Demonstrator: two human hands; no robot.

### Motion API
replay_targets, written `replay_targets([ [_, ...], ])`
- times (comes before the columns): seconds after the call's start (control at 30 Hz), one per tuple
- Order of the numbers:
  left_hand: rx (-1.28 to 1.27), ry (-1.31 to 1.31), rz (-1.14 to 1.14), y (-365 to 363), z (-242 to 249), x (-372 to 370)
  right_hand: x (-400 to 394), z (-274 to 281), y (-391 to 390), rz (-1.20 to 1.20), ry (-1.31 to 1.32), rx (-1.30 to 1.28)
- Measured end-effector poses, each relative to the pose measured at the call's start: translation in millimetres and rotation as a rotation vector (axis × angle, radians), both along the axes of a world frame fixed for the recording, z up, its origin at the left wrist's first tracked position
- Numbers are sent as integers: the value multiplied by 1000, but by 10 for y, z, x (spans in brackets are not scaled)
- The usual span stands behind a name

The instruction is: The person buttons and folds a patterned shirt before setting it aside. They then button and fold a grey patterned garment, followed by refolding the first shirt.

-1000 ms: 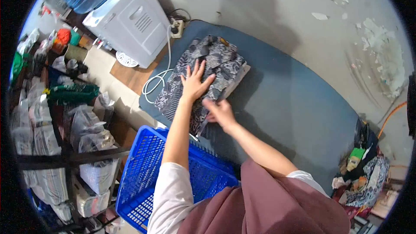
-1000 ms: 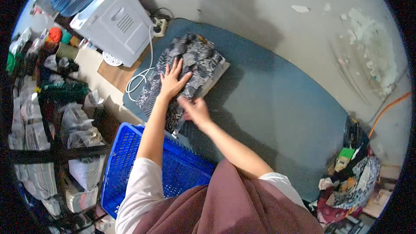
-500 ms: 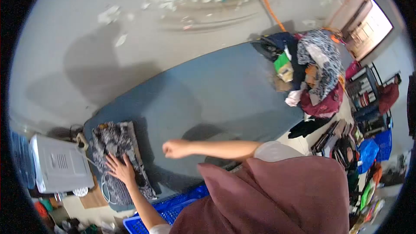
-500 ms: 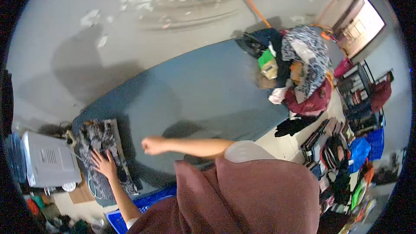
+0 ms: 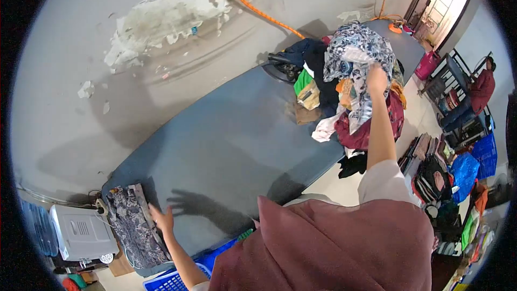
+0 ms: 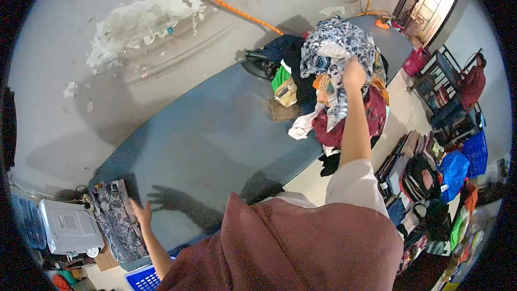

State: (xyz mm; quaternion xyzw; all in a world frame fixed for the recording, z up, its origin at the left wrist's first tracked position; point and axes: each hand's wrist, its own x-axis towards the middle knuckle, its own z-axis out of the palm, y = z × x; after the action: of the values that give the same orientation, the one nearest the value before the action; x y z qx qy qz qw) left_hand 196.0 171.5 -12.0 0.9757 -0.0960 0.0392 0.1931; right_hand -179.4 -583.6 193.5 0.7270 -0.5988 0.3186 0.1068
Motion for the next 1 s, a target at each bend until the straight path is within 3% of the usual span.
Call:
replay_targets([
  [0.03,-306,46,-172,-351,108,-77,-10,204,4,39,-182,105],
  [0.07,-349,205,-70,-831,307,-240,61,286,4,144,-256,35],
  [0.1,-696,467,-105,-1229,450,-326,203,356,65,248,-328,-32],
  [0.17,-855,723,-177,-2164,1210,-804,609,590,576,574,-511,-167],
  [0.2,-899,728,-283,-2546,1389,-984,792,628,889,759,-516,-233],
  [0.23,-942,728,-394,-2895,1519,-1147,904,632,1258,945,-535,145],
  [0.27,-946,614,-499,-3239,1620,-1329,1009,617,1647,1121,-398,272],
  [0.3,-946,499,-604,-3530,1685,-1495,1109,493,2062,1384,-497,174],
  [0.33,-940,165,-732,-3775,1536,-1568,1045,668,2410,1635,-372,424],
  [0.37,-1064,217,-736,-3847,1571,-1558,988,732,2653,1778,-185,566],
  [0.4,-1188,268,-736,-3878,1626,-1514,916,729,2807,1987,-199,484],
  [0.5,-1540,427,-703,-3704,1832,-1291,828,879,2556,1960,-121,221],
  [0.53,-868,-61,-390,-3544,1949,-1129,847,928,2335,1936,-129,173],
  [0.57,-533,-239,-326,-3283,2028,-973,914,917,2055,1812,22,143],
  [0.63,-207,-382,-280,-2949,2336,-772,1148,897,1532,1585,309,218],
  [0.67,-61,-535,-308,-2814,2449,-649,1301,794,1294,1524,344,7],
  [0.7,4,-488,-209,-2824,2683,-614,1415,818,1147,1533,261,-167],
  [0.73,-2,-577,-157,-2817,2912,-579,1475,1008,1133,1467,242,-148],
  [0.8,-109,-800,-124,-2784,3370,-533,1469,1441,1275,1534,-162,-450],
  [0.83,-179,-931,-81,-2769,3583,-583,1356,1748,1387,1484,-301,-471],
  [0.87,-423,-1080,-152,-2626,3882,-628,1336,1966,1597,1448,-449,-475],
  [0.93,-307,-1286,-240,-2578,4009,-793,1179,1967,1621,1464,-561,-377],
  [1.0,-251,-1217,-247,-2388,3931,-1029,993,1790,1648,1498,-376,-206],
])
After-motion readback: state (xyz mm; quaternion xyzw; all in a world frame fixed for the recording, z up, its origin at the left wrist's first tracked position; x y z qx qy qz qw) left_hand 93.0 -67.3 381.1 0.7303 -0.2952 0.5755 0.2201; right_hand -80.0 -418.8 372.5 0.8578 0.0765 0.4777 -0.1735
